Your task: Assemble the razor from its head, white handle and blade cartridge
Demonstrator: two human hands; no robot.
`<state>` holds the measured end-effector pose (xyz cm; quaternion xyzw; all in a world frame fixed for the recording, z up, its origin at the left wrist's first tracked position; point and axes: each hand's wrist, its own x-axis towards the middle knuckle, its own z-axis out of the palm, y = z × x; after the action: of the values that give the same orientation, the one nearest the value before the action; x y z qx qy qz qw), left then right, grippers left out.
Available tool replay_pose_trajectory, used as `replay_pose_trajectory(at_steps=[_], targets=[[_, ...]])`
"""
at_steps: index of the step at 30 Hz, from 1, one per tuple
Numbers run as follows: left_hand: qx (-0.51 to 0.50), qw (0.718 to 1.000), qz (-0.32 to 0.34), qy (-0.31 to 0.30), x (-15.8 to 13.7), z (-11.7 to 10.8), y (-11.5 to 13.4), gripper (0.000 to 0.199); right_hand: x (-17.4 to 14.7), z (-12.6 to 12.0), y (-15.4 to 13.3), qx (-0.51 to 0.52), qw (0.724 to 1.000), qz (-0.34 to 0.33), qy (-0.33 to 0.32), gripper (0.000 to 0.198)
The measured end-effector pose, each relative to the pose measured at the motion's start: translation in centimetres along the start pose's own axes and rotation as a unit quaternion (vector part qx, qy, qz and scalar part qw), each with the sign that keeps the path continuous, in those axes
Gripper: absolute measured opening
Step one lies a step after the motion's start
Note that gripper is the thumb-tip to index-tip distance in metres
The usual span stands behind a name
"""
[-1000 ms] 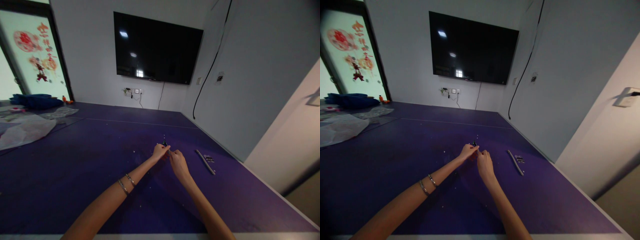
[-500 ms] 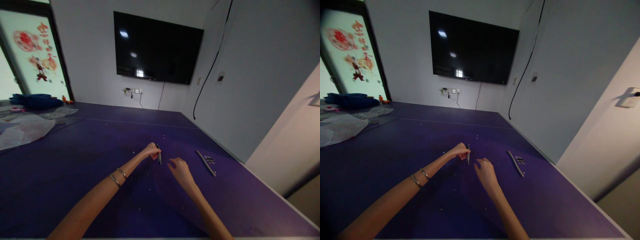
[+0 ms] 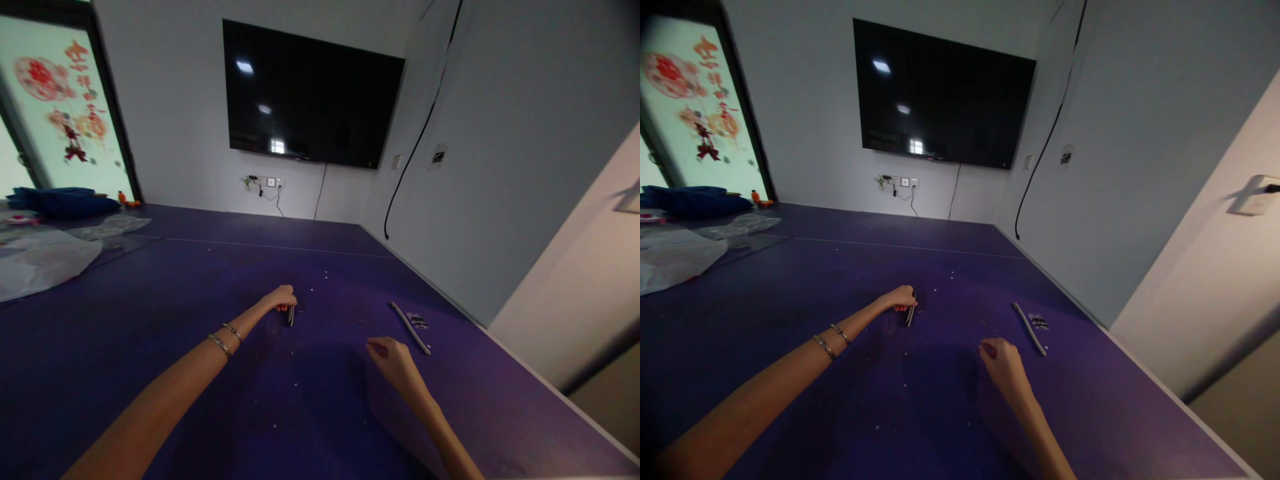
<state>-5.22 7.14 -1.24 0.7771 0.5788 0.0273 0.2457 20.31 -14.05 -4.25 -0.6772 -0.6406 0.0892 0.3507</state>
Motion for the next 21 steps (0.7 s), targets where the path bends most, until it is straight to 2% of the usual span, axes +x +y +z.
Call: replay_pose_trajectory(at_steps=[4, 8, 13, 15, 18, 21], targets=[[0.028, 0.999, 0.016, 0.012, 0.3, 0.2, -0.3, 0.023, 0.2, -0.1, 0.9, -0.009, 1.0, 0.002, 0.002, 0.031], [0.038, 0.998, 0.031, 0.031, -0.8, 0.2, -0.8, 0.035, 1.7, -1.6, 2.4, -0.051, 0.999, 0.006, 0.009, 0.032], [0.035, 0.998, 0.019, 0.038, -3.9, 0.9, -0.9, 0.045, 4.4, -4.6, 6.7, -0.195, 0.979, -0.002, 0.062, 0.033], [0.04, 0.997, 0.002, 0.066, -4.9, 1.2, -0.7, 0.043, 5.1, -5.4, 8.6, -0.224, 0.972, -0.002, 0.071, 0.034], [0.058, 0.993, -0.01, 0.1, -5.7, 1.4, -0.3, 0.039, 5.6, -5.9, 10.7, -0.253, 0.965, 0.023, 0.063, 0.036], [0.067, 0.993, -0.013, 0.1, -5.7, 1.5, -0.3, 0.035, 5.8, -6.1, 11.6, -0.274, 0.96, 0.057, 0.033, 0.036]])
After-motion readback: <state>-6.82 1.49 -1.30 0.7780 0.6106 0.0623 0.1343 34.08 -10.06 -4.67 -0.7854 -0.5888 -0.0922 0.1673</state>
